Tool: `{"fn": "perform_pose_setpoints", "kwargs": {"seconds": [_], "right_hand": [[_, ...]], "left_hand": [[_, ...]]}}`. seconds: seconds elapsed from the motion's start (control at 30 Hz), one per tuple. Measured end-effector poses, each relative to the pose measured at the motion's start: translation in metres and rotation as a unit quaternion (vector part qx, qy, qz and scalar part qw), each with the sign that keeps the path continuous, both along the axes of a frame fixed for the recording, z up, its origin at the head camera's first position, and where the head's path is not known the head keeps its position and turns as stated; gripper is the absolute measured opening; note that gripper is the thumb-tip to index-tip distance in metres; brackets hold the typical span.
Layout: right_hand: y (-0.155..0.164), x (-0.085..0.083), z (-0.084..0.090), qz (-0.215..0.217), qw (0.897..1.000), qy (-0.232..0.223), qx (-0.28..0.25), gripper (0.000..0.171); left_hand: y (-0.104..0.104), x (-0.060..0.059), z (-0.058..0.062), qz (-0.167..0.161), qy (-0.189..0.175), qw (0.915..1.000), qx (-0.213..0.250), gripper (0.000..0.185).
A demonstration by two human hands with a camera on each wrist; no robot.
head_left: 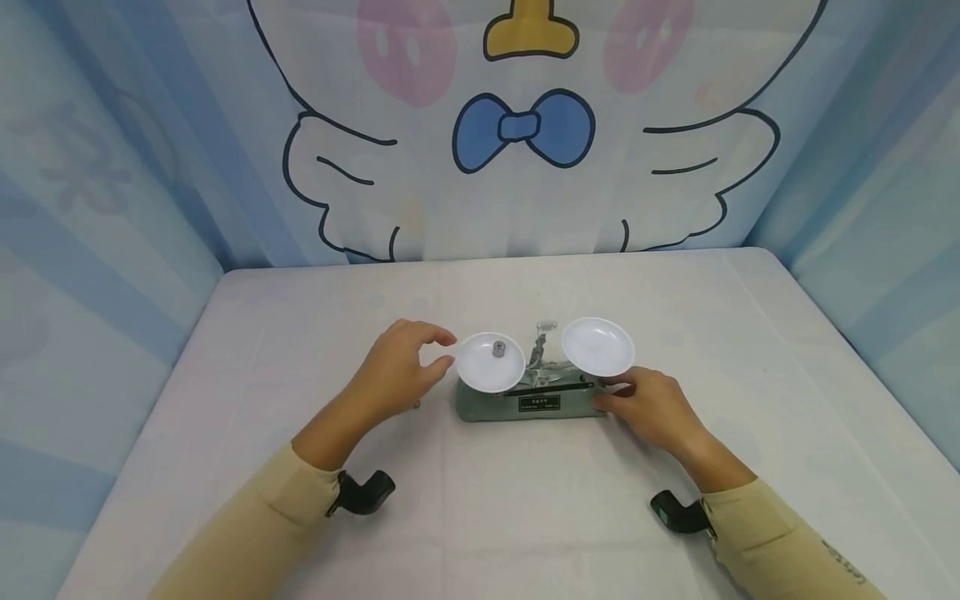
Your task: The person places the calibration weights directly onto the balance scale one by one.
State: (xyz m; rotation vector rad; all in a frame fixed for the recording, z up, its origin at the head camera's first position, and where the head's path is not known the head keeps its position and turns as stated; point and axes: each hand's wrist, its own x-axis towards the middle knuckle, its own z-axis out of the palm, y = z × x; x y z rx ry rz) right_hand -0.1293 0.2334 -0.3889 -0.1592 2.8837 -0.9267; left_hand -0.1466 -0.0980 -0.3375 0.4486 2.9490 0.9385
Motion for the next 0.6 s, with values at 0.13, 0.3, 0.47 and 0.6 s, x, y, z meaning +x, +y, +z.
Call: {"fn": "perform_pose_setpoints", "kwargs": {"seconds": [0.13,0.3,0.47,0.6], "right_hand": [[-0.001,0.0,0.0,-0.001,1.0,-0.002,-0.001,0.044],[-0.001,0.0,0.0,-0.003,1.0,-0.008,-0.004,0.045],[-0.002,0.001,0.001,-0.007,1.0,-0.013,-0.001,0.045],[-0.002,0.001,0.001,-0.008,1.0,-0.01,0.002,0.044]], "left_hand": [[-0.011,0.004,-0.008,0.013,-0.014,0.9998,-0.001,0.028],[-0.022,0.009,-0.019,0.021,-0.017,0.9996,0.01,0.026],[-0.032,0.013,-0.027,0.03,-0.018,0.9993,0.013,0.025],[-0.038,0.014,-0.032,0.032,-0.02,0.9992,0.012,0.025]]}}
